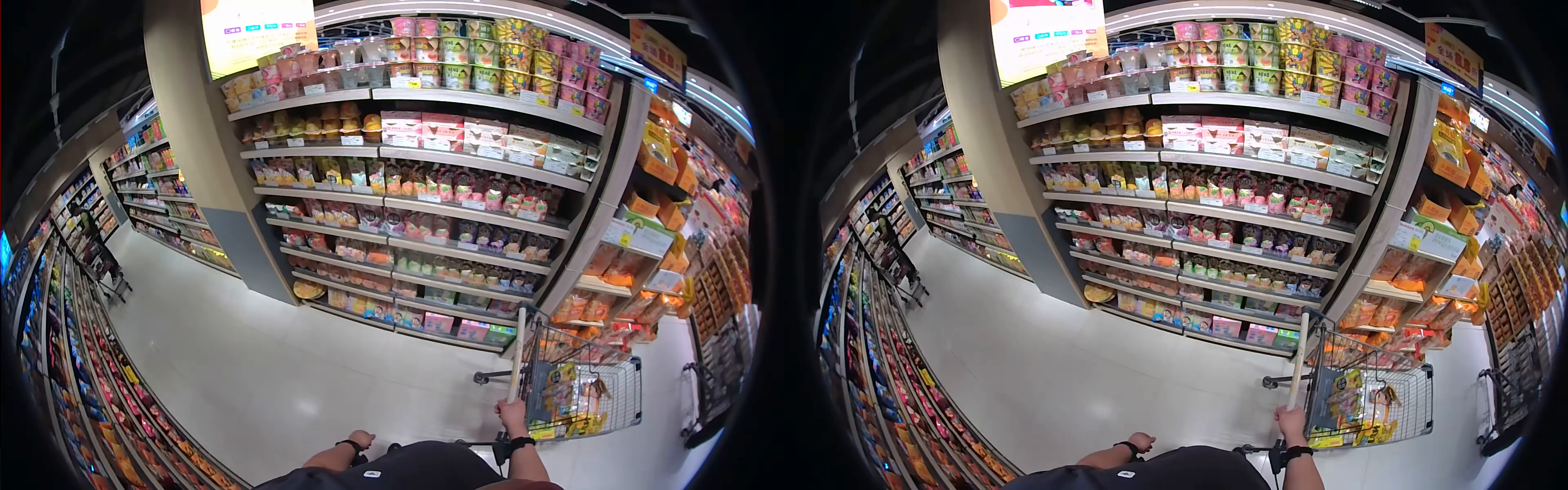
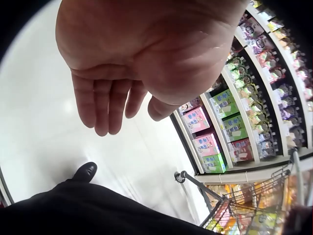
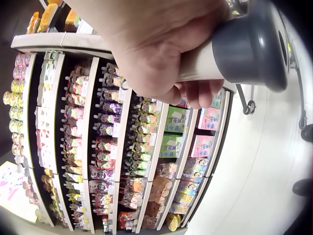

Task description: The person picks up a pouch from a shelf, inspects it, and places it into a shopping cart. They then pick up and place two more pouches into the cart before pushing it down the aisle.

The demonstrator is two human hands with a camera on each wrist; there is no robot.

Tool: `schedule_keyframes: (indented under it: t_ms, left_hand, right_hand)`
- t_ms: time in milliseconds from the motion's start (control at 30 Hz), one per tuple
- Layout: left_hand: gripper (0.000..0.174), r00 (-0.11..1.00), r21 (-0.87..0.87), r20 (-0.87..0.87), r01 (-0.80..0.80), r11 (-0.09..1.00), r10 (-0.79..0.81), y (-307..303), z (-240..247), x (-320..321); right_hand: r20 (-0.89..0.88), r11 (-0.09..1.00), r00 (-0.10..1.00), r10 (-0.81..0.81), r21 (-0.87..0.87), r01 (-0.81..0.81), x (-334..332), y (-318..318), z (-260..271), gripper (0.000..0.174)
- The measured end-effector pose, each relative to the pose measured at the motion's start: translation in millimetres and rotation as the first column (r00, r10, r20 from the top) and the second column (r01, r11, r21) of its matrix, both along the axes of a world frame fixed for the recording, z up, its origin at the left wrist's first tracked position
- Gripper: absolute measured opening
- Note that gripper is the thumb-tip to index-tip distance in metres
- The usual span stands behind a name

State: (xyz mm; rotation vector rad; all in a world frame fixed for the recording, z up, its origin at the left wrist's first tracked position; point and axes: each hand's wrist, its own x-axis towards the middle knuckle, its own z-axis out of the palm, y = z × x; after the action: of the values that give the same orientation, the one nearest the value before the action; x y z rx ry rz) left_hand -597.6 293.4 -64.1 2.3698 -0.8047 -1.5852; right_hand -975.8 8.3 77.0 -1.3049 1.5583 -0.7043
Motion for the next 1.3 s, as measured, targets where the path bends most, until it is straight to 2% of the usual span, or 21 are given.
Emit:
schedule_keyframes:
  t_ms: [67,100,233,300,433,567,633,767,833,933,1300]
  left_hand:
    - [0.045,1.0,0.026,0.009,0.006,1.0,-0.006,-0.8,3.8,-0.1]
    - [0.045,1.0,0.045,0.018,0.004,0.999,-0.005,0.5,6.4,-0.2]
    - [0.045,1.0,0.072,0.012,-0.028,0.997,0.027,14.5,0.7,-0.6]
    - [0.045,0.989,0.028,0.014,-0.145,0.989,0.144,27.5,-1.5,-2.7]
    - [0.047,0.99,0.102,0.018,-0.139,0.985,0.138,45.7,-5.1,-2.3]
    - [0.046,0.991,0.118,0.035,-0.13,0.984,0.126,54.1,-5.6,-8.9]
    - [0.045,0.992,0.102,0.028,-0.122,0.987,0.12,54.9,-5.7,-11.2]
    - [0.041,0.99,0.101,-0.027,-0.132,0.986,0.136,39.7,-4.5,-17.7]
    - [0.042,0.995,0.068,-0.031,-0.089,0.994,0.091,33.0,-6.0,-19.1]
    - [0.044,0.991,0.092,-0.056,-0.118,0.989,0.123,22.5,-0.5,-20.9]
    - [0.045,0.994,0.137,-0.031,-0.098,0.986,0.103,12.5,2.9,-19.8]
  right_hand:
    - [-0.074,0.997,0.995,0.07,-0.032,-0.073,-10.3,-6.2,-11.5,0.011]
    - [-0.026,0.999,0.999,0.044,-0.03,-0.045,-11.0,-4.7,-8.5,0.011]
    - [-0.022,0.999,0.999,0.045,-0.019,-0.045,-18.9,-4.2,4.7,0.011]
    - [-0.034,0.999,0.999,0.04,-0.011,-0.041,-23.0,-5.4,6.0,0.012]
    - [-0.001,1.0,1.0,0.019,0.018,-0.019,-24.1,-3.0,11.8,0.013]
    - [-0.023,0.999,0.999,0.038,0.011,-0.038,-24.4,-2.3,17.5,0.012]
    - [0.022,0.999,0.999,0.028,0.044,-0.029,-21.0,0.9,25.0,0.012]
    - [0.059,0.998,0.998,0.037,0.05,-0.04,-19.8,0.0,18.4,0.012]
    - [0.109,0.998,0.993,0.035,0.056,-0.041,-19.6,-0.9,15.1,0.012]
    - [0.057,0.997,0.997,0.052,0.06,-0.056,-19.2,-3.0,11.2,0.011]
    - [0.123,0.996,0.991,0.053,0.071,-0.062,-13.1,1.8,20.6,0.008]
